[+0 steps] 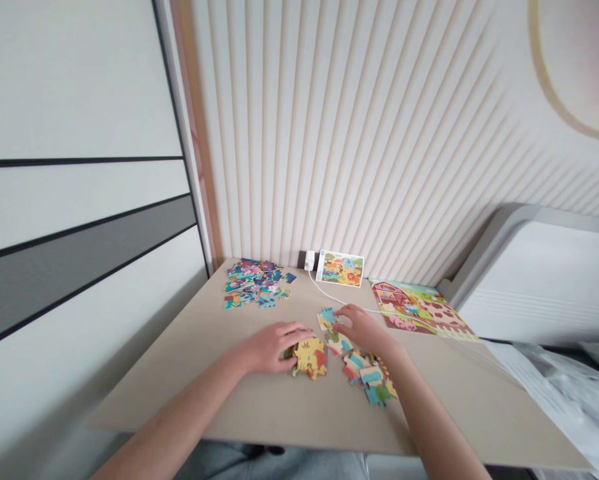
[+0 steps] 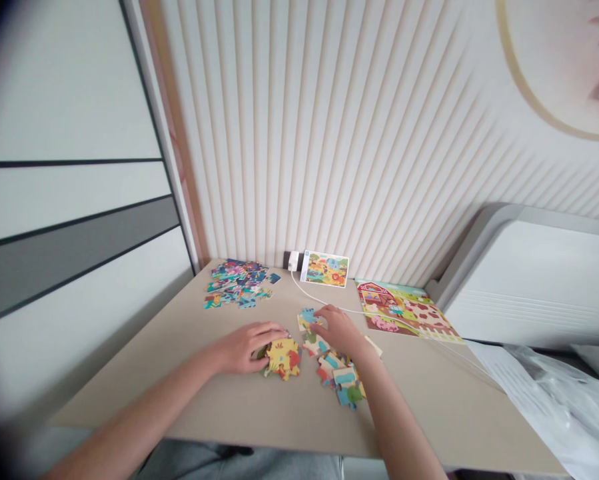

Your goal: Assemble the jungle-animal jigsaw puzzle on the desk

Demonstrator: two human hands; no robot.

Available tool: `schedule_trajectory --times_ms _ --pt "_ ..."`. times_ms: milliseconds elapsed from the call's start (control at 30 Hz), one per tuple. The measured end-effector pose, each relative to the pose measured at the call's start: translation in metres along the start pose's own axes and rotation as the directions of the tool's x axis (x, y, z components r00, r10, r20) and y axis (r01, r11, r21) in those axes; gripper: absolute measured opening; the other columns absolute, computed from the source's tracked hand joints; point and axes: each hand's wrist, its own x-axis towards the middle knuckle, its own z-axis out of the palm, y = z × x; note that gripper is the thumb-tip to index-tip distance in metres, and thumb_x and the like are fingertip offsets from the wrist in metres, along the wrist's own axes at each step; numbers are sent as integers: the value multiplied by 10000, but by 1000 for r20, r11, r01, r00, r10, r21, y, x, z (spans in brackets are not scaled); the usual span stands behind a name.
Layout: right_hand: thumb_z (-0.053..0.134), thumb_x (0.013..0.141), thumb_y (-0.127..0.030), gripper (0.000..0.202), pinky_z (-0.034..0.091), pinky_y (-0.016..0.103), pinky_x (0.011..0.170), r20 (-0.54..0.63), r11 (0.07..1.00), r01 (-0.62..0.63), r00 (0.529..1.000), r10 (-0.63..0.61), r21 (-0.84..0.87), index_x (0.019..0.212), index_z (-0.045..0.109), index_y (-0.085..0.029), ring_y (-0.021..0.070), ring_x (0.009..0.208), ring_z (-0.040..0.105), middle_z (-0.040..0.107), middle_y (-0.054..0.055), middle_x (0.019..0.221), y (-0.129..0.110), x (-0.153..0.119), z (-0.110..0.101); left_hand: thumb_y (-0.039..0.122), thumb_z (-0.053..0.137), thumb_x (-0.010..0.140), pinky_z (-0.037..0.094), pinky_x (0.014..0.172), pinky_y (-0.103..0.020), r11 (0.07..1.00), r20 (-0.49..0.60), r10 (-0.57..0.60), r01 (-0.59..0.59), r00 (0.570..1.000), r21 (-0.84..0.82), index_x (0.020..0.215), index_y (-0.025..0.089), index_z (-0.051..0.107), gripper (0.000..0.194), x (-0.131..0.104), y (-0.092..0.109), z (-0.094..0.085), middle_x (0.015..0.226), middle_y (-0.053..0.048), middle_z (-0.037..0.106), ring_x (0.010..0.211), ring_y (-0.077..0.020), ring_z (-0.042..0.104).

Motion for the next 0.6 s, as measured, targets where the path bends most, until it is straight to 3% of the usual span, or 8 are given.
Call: schedule_trajectory --times_ms 167,367,467,600 --pt "743 851 -472 597 394 501 1150 5 1000 -22 1000 22 18 1398 651 -253 347 1339 551 624 135 1424 7 21 19 237 646 902 446 1146 -415 997 -51 -78 79 996 26 1578 306 409 720 -4 -10 -4 1521 -87 536 1326 -280 581" --pt "694 892 -374 417 398 516 1172 5 996 5 1000 -5 87 1298 715 -282 314 1348 562 603 101 1457 17 -2 21 465 757 892 449 1127 -468 990 -91 -143 142 985 -16 1565 297 443 761 -6 -20 -6 1468 -109 599 1312 -324 585" --pt "702 918 -471 441 388 528 1187 -5 974 101 995 -102 202 1325 705 -303 314 1385 534 570 96 1499 7 -10 19 573 788 847 442 1129 -497 986 -111 -160 155 981 -55 1538 293 490 803 -5 -21 -5 1421 -117 633 1297 -344 591" --pt "796 837 -552 782 364 513 1207 63 918 247 958 -279 309 1526 533 -294 327 1419 499 545 121 1535 -23 -11 28 530 773 880 410 1171 -501 980 -146 -172 154 974 -130 1529 301 504 739 -4 -20 -5 1463 -110 606 1352 -331 554"
